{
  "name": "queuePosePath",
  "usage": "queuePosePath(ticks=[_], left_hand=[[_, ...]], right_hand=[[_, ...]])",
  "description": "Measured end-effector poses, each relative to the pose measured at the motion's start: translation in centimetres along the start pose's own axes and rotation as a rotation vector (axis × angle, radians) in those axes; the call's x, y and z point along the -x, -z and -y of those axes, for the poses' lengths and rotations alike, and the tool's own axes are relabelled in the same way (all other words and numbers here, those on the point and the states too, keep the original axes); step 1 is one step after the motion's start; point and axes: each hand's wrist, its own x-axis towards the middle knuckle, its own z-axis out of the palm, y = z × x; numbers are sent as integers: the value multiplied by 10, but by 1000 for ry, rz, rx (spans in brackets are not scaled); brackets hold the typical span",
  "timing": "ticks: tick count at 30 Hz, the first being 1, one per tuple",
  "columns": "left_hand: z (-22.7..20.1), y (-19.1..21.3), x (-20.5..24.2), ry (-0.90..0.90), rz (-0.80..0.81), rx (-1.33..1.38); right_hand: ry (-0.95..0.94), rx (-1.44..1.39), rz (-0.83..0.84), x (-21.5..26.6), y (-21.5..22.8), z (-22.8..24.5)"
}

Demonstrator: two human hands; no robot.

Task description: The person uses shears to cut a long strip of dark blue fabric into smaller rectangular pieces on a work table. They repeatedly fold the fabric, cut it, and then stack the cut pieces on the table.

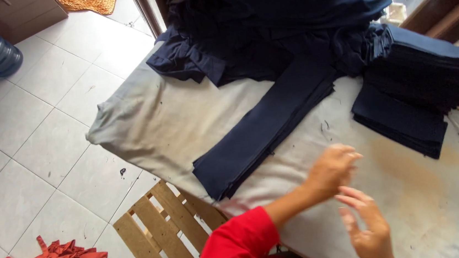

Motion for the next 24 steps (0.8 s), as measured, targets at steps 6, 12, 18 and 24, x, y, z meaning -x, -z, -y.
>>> queuePosePath(ticks=[6,12,18,24], left_hand=[[1,172,33,247,23,-734],[56,240,84,700,145,-829],[70,260,93,662,-20,-772],[59,264,90,573,-93,-873]], right_hand=[[-440,243,-265,98,-6,-74],[-487,174,-253,87,-4,-55],[-404,166,-286,90,-4,-61],[-419,121,-302,86,-2,-55]])
